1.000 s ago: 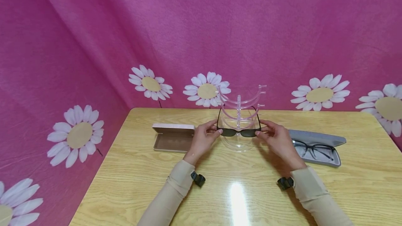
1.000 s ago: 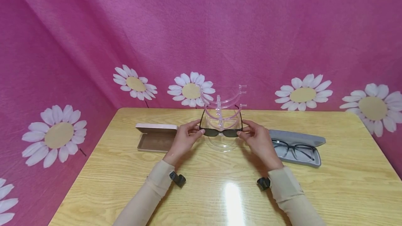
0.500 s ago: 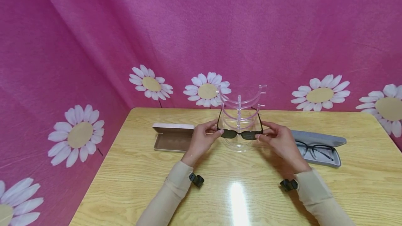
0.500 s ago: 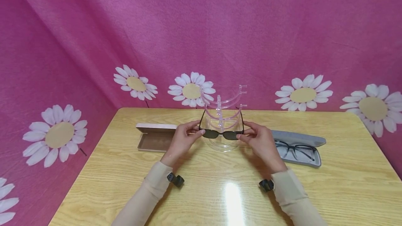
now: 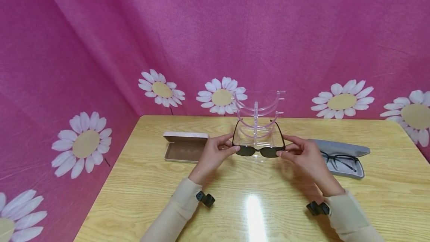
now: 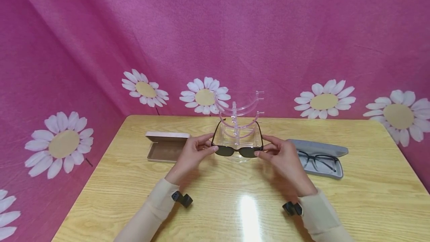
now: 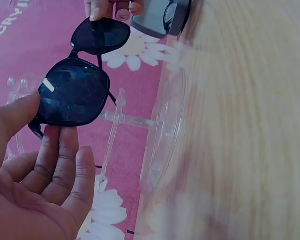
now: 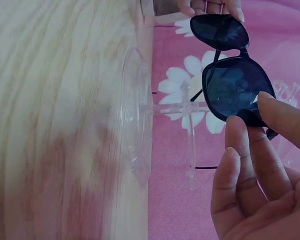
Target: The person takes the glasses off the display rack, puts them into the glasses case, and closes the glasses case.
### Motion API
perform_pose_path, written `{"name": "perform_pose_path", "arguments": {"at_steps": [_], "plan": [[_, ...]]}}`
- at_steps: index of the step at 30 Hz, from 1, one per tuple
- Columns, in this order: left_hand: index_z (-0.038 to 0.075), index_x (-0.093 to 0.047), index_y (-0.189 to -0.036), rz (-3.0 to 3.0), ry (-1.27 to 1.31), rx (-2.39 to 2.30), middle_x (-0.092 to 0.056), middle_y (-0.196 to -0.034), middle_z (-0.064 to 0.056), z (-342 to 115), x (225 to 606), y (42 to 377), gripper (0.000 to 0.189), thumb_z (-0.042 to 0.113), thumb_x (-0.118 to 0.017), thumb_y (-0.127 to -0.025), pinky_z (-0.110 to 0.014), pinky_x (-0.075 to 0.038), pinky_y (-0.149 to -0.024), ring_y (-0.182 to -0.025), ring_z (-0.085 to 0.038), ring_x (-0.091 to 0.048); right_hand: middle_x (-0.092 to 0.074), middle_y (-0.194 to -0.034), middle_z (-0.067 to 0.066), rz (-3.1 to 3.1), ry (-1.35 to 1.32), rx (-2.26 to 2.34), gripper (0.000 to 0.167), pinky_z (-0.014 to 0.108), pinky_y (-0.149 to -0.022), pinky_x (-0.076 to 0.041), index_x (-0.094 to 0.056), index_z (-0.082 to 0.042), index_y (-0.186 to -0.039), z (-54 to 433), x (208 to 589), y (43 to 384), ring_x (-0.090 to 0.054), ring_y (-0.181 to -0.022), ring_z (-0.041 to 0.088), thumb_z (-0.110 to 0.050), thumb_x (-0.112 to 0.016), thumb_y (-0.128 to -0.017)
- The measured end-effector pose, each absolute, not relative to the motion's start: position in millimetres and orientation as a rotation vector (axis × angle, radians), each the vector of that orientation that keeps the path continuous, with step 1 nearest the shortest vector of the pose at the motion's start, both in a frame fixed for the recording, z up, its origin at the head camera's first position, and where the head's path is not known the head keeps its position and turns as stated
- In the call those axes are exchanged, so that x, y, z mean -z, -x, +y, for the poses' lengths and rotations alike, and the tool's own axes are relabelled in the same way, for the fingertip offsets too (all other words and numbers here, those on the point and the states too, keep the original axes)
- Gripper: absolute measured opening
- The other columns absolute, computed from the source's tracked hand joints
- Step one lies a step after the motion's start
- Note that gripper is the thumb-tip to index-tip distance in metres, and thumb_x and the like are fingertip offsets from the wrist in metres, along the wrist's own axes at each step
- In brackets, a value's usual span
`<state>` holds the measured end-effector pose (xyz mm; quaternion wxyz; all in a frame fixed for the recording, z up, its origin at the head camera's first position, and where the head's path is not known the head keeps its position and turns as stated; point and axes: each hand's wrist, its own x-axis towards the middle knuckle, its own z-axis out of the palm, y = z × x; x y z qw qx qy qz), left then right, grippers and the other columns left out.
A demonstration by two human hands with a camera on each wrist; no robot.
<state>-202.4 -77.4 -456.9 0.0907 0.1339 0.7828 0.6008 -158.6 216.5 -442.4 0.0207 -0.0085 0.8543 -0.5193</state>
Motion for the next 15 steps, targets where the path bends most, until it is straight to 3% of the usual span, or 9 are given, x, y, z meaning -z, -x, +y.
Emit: {"name": "perform_pose_path", "arguments": {"at_steps": [6,10,15], "plan": [[0.0,-0.057,-0.147,2.279,-0.405,-1.841,-0.071,-0.097,-0.014,-80.1,454.7,188.7,0.057,0.014,-0.076,-0.096,-0.018,-0.055,-0.079,-0.084,-0.006,-0.066,-0.082,-0.095,0.0,2.612,0.013,1.672,0.071,0.019,-0.07,-0.055,-0.052,-0.003,-0.152,216.9,440.3,146.7,-0.071,-0.084,-0.005,-0.022,-0.083,-0.091],[0.003,-0.059,-0.146,2.246,-0.38,-1.86,-0.07,-0.096,-0.009,-84.4,454.7,181.3,0.055,0.014,-0.077,-0.095,-0.018,-0.056,-0.079,-0.084,-0.005,-0.066,-0.08,-0.089,-0.01,2.543,0.021,1.711,0.075,0.016,-0.077,-0.053,-0.049,-0.004,-0.154,215.5,438.9,142.6,-0.071,-0.087,-0.003,-0.021,-0.084,-0.09],[0.004,-0.06,-0.146,2.209,-0.362,-1.868,-0.069,-0.096,-0.004,-90.3,453.9,173.4,0.055,0.014,-0.077,-0.095,-0.018,-0.056,-0.082,-0.086,-0.005,-0.067,-0.079,-0.087,-0.011,2.486,0.06,1.749,0.076,0.013,-0.083,-0.052,-0.047,-0.002,-0.155,213.8,437.0,138.6,-0.071,-0.088,-0.001,-0.014,-0.084,-0.089]]}}
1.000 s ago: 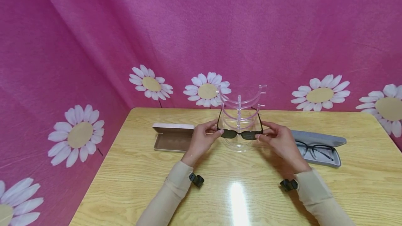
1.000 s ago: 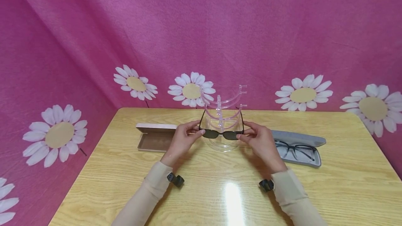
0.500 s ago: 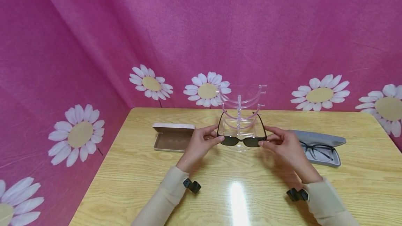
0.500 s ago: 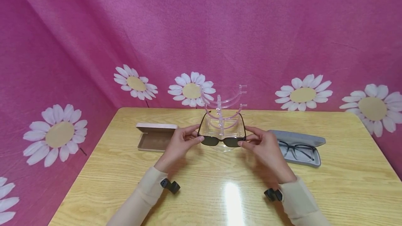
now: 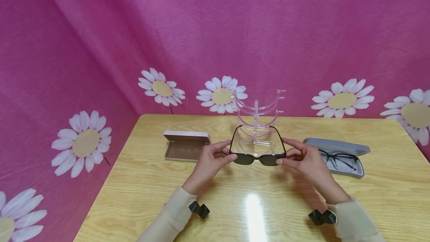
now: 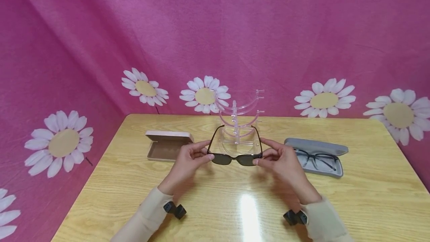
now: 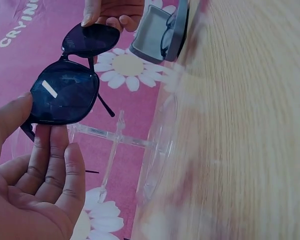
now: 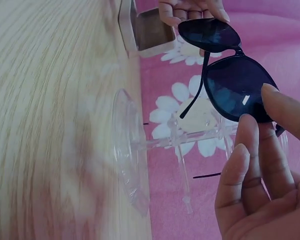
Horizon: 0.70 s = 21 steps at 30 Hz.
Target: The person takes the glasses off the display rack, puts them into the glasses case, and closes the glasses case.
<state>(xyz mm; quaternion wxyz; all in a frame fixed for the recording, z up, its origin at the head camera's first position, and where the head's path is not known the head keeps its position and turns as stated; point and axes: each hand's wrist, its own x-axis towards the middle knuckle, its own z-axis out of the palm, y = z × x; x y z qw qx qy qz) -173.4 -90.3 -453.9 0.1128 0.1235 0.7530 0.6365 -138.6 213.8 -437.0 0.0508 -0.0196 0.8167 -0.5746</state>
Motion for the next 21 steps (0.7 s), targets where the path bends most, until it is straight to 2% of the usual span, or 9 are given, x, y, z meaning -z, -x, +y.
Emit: {"name": "perform_pose_path", "arguments": {"at_steps": [5,8,12,16,21], "plan": [[0.002,-0.059,-0.146,2.193,-0.369,-1.873,-0.072,-0.097,-0.008,-95.9,452.8,164.5,0.056,0.012,-0.078,-0.094,-0.018,-0.057,-0.082,-0.086,-0.005,-0.068,-0.08,-0.088,-0.007,2.526,0.09,1.705,0.076,0.012,-0.084,-0.05,-0.049,-0.001,-0.153,211.0,435.9,131.5,-0.069,-0.089,-0.003,-0.013,-0.085,-0.088],[-0.001,-0.058,-0.146,2.176,-0.366,-1.875,-0.072,-0.098,-0.01,-98.2,452.1,159.6,0.057,0.01,-0.078,-0.093,-0.017,-0.057,-0.08,-0.085,-0.004,-0.068,-0.079,-0.088,-0.005,2.542,0.104,1.678,0.075,0.015,-0.079,-0.05,-0.05,-0.001,-0.153,209.7,436.1,126.1,-0.069,-0.086,-0.002,-0.013,-0.084,-0.088],[-0.003,-0.057,-0.146,2.175,-0.385,-1.88,-0.073,-0.099,-0.016,-99.9,451.9,155.7,0.058,0.008,-0.078,-0.093,-0.017,-0.058,-0.077,-0.082,-0.003,-0.069,-0.078,-0.086,-0.006,2.562,0.125,1.668,0.074,0.02,-0.069,-0.049,-0.051,0.0,-0.152,207.5,435.4,120.5,-0.068,-0.076,0.002,-0.011,-0.085,-0.086],[-0.002,-0.057,-0.146,2.173,-0.414,-1.88,-0.074,-0.102,-0.023,-101.0,450.9,152.6,0.059,0.006,-0.079,-0.092,-0.018,-0.058,-0.076,-0.081,-0.003,-0.069,-0.074,-0.081,-0.01,2.61,0.124,1.666,0.073,0.023,-0.061,-0.047,-0.054,0.002,-0.149,204.7,432.5,116.2,-0.061,-0.067,0.004,-0.008,-0.086,-0.085],[-0.002,-0.057,-0.146,2.177,-0.46,-1.874,-0.074,-0.104,-0.027,-101.9,447.8,150.1,0.058,0.007,-0.078,-0.093,-0.018,-0.058,-0.076,-0.081,-0.003,-0.07,-0.07,-0.08,-0.014,2.639,0.143,1.693,0.07,0.023,-0.061,-0.05,-0.056,0.002,-0.147,203.3,429.4,111.4,-0.061,-0.065,0.005,-0.006,-0.086,-0.084]]}}
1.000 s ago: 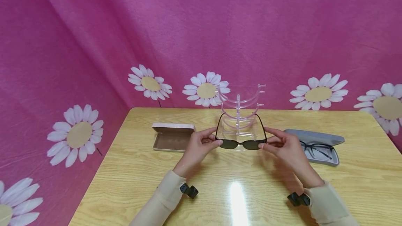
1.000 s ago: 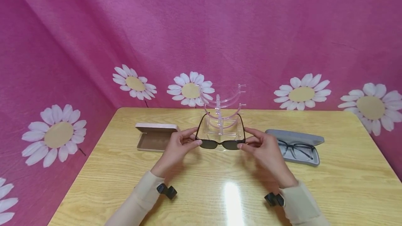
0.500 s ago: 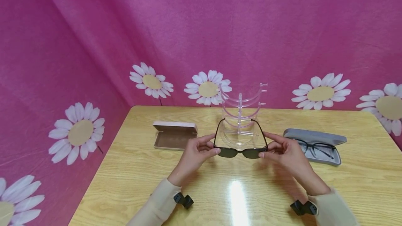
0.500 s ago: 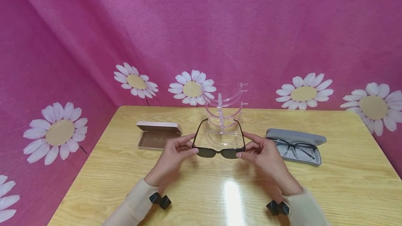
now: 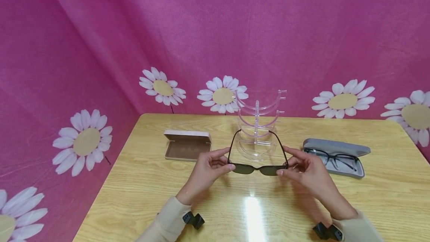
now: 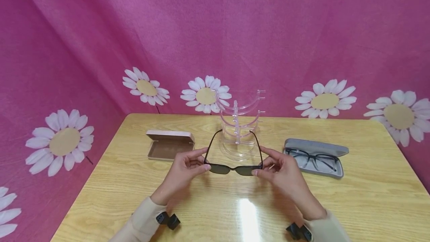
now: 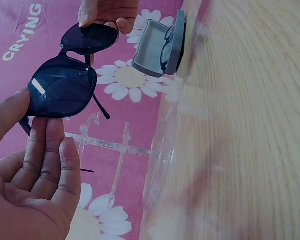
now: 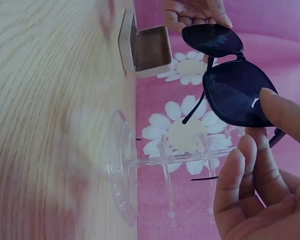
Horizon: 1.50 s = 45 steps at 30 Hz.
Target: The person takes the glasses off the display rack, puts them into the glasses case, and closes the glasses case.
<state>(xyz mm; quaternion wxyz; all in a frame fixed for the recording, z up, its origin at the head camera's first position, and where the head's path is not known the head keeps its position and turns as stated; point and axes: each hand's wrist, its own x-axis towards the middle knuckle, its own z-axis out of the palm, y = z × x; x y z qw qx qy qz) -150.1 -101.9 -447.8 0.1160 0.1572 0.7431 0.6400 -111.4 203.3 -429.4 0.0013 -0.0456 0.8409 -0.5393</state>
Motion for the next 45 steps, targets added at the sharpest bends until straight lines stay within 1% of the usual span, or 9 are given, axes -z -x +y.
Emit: {"name": "perform_pose_path", "arguments": {"at_steps": [7,16,22,27,32,35,41,43,45], "plan": [[-0.004,-0.059,-0.144,2.17,-0.472,-1.865,-0.074,-0.105,-0.028,-102.3,443.5,149.9,0.056,0.006,-0.078,-0.093,-0.017,-0.058,-0.076,-0.081,-0.002,-0.07,-0.07,-0.08,-0.014,2.643,0.173,1.709,0.069,0.022,-0.06,-0.05,-0.058,0.004,-0.145,203.0,428.8,108.7,-0.061,-0.066,0.004,-0.007,-0.087,-0.083],[-0.005,-0.059,-0.143,2.148,-0.47,-1.867,-0.074,-0.106,-0.03,-104.0,442.0,149.0,0.055,0.004,-0.078,-0.092,-0.018,-0.059,-0.079,-0.084,-0.001,-0.071,-0.071,-0.081,-0.009,2.667,0.265,1.649,0.064,0.022,-0.064,-0.051,-0.059,0.008,-0.141,203.4,428.2,107.1,-0.062,-0.071,0.004,-0.006,-0.085,-0.084],[-0.005,-0.061,-0.141,2.175,-0.481,-1.865,-0.073,-0.105,-0.03,-106.0,439.5,149.2,0.051,0.004,-0.077,-0.093,-0.017,-0.059,-0.079,-0.083,0.0,-0.07,-0.07,-0.08,-0.011,2.625,0.432,1.658,0.051,0.022,-0.063,-0.049,-0.065,0.009,-0.133,202.1,431.0,103.8,-0.062,-0.072,0.003,-0.003,-0.082,-0.086],[-0.004,-0.065,-0.137,2.196,-0.477,-1.862,-0.073,-0.104,-0.029,-107.6,438.7,150.3,0.048,0.003,-0.078,-0.091,-0.017,-0.059,-0.078,-0.082,0.0,-0.07,-0.072,-0.077,-0.01,2.644,0.389,1.639,0.041,0.022,-0.063,-0.049,-0.073,0.005,-0.123,201.9,430.2,102.7,-0.065,-0.072,0.002,-0.006,-0.084,-0.085],[-0.004,-0.065,-0.137,2.209,-0.493,-1.846,-0.072,-0.104,-0.028,-108.1,439.2,150.7,0.049,0.003,-0.079,-0.091,-0.019,-0.06,-0.081,-0.084,0.0,-0.07,-0.073,-0.079,-0.014,2.704,0.368,1.635,0.032,0.021,-0.063,-0.05,-0.079,0.0,-0.113,202.8,428.9,102.8,-0.066,-0.072,0.001,-0.006,-0.086,-0.083],[-0.002,-0.066,-0.136,2.232,-0.501,-1.837,-0.07,-0.101,-0.023,-107.6,440.2,151.2,0.048,0.004,-0.08,-0.09,-0.019,-0.06,-0.081,-0.085,0.0,-0.067,-0.073,-0.08,-0.016,2.716,0.368,1.648,0.03,0.021,-0.059,-0.047,-0.08,0.0,-0.11,203.0,428.4,102.6,-0.065,-0.071,0.0,-0.005,-0.087,-0.082],[0.0,-0.068,-0.135,2.251,-0.5,-1.849,-0.065,-0.094,-0.002,-107.2,442.2,151.9,0.047,0.005,-0.08,-0.09,-0.02,-0.061,-0.082,-0.09,-0.004,-0.063,-0.076,-0.086,-0.017,2.701,0.352,1.651,0.026,0.023,-0.054,-0.043,-0.081,-0.001,-0.108,203.4,428.0,102.8,-0.063,-0.07,0.001,-0.007,-0.086,-0.084],[0.0,-0.069,-0.134,2.257,-0.506,-1.849,-0.064,-0.095,-0.001,-107.5,442.5,151.7,0.046,0.006,-0.081,-0.09,-0.021,-0.061,-0.084,-0.092,-0.004,-0.063,-0.077,-0.091,-0.017,2.694,0.377,1.658,0.023,0.023,-0.053,-0.043,-0.081,-0.002,-0.107,203.5,428.8,102.8,-0.062,-0.069,0.002,-0.006,-0.085,-0.084],[0.0,-0.069,-0.134,2.26,-0.515,-1.846,-0.065,-0.096,-0.006,-107.8,442.4,151.4,0.046,0.006,-0.081,-0.09,-0.023,-0.061,-0.087,-0.095,-0.004,-0.063,-0.077,-0.094,-0.018,2.686,0.419,1.674,0.021,0.024,-0.051,-0.043,-0.082,-0.003,-0.105,203.5,429.7,102.6,-0.061,-0.069,0.002,-0.005,-0.085,-0.084]]}}
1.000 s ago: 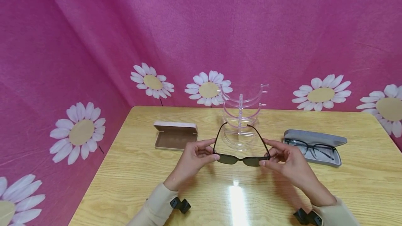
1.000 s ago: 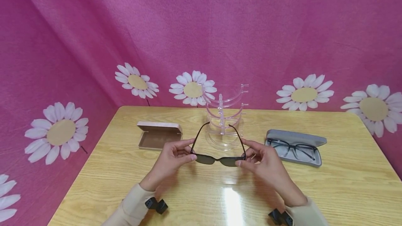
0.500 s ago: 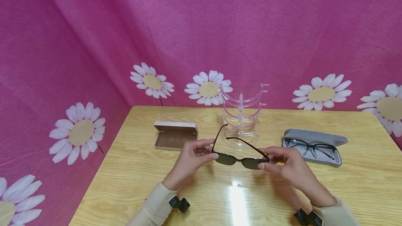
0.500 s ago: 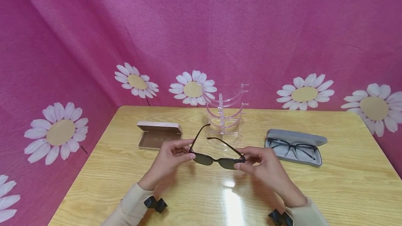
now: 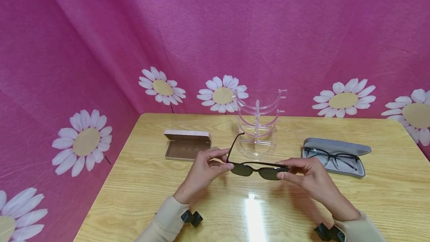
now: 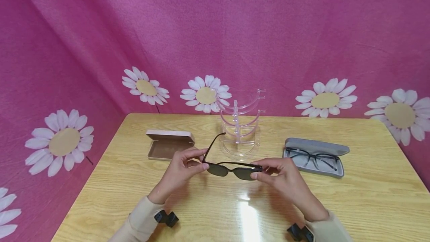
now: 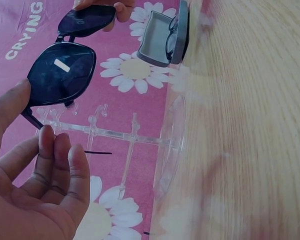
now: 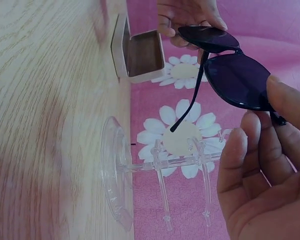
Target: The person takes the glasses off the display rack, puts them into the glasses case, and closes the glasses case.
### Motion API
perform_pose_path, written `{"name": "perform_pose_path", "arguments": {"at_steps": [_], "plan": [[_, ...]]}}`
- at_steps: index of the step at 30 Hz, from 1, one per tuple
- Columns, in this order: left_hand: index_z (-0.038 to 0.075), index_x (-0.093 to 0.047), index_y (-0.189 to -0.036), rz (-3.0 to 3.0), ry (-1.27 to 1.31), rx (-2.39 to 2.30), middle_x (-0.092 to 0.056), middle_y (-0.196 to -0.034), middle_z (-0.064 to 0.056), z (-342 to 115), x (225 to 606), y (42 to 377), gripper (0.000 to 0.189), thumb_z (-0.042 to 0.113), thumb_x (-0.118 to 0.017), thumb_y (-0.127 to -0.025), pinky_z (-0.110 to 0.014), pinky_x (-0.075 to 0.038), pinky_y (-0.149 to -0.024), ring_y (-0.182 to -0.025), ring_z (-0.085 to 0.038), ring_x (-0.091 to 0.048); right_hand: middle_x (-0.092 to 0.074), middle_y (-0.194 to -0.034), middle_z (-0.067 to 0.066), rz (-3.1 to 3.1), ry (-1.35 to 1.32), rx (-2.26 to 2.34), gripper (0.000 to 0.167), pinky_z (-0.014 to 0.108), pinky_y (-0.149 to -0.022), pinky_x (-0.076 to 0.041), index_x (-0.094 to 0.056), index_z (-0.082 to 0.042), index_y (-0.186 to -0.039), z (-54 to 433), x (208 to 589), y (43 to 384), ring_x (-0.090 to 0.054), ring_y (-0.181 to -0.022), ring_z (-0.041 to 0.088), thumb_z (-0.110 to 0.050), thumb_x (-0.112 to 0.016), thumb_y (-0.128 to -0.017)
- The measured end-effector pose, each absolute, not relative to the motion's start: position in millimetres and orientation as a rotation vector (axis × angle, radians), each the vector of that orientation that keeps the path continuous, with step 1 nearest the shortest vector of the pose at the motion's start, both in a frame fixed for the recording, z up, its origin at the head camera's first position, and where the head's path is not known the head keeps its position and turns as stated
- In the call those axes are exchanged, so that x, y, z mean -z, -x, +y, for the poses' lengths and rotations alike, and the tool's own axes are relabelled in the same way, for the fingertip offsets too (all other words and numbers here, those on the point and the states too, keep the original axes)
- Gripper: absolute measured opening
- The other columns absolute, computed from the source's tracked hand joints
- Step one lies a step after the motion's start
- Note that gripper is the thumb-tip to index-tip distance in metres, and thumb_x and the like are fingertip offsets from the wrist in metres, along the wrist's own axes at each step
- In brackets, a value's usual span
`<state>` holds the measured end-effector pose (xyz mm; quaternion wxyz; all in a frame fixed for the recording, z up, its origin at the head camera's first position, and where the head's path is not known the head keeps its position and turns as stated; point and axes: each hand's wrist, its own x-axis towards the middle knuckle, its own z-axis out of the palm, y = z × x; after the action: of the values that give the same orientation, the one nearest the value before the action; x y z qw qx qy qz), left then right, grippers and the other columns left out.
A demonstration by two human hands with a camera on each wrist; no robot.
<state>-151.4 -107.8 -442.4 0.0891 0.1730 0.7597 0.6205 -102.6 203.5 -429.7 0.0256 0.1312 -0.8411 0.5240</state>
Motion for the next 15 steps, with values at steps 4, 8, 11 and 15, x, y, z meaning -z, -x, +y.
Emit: {"name": "perform_pose_path", "arguments": {"at_steps": [4,8,11,15], "plan": [[0.0,-0.07,-0.132,2.268,-0.533,-1.83,-0.066,-0.101,-0.014,-108.8,442.1,150.7,0.044,0.007,-0.081,-0.09,-0.026,-0.062,-0.09,-0.099,-0.006,-0.067,-0.076,-0.094,-0.022,-2.57,-0.467,-1.619,0.02,0.024,-0.05,-0.043,-0.082,-0.004,-0.104,203.6,431.2,102.1,-0.06,-0.07,0.002,-0.003,-0.084,-0.084],[-0.002,-0.07,-0.132,2.261,-0.55,-1.812,-0.072,-0.106,-0.017,-108.6,441.7,150.2,0.042,0.007,-0.079,-0.092,-0.026,-0.062,-0.09,-0.102,-0.018,-0.073,-0.076,-0.093,-0.022,-2.563,-0.481,-1.618,0.019,0.024,-0.051,-0.043,-0.082,-0.005,-0.103,204.0,430.7,101.9,-0.06,-0.07,0.002,-0.002,-0.084,-0.084],[-0.003,-0.067,-0.136,2.219,-0.55,-1.809,-0.076,-0.115,-0.023,-108.3,440.1,149.1,0.044,0.007,-0.077,-0.094,-0.026,-0.062,-0.089,-0.105,-0.03,-0.077,-0.076,-0.094,-0.021,-2.561,-0.483,-1.631,0.019,0.024,-0.051,-0.043,-0.082,-0.004,-0.104,204.5,429.7,101.8,-0.06,-0.07,0.002,-0.002,-0.084,-0.084],[-0.003,-0.063,-0.14,2.17,-0.537,-1.809,-0.075,-0.121,-0.025,-108.2,437.9,147.6,0.047,0.007,-0.075,-0.095,-0.026,-0.062,-0.087,-0.108,-0.036,-0.076,-0.077,-0.096,-0.02,-2.553,-0.491,-1.646,0.02,0.024,-0.051,-0.043,-0.082,-0.003,-0.104,204.8,429.1,101.9,-0.06,-0.071,0.001,-0.001,-0.083,-0.084]]}}
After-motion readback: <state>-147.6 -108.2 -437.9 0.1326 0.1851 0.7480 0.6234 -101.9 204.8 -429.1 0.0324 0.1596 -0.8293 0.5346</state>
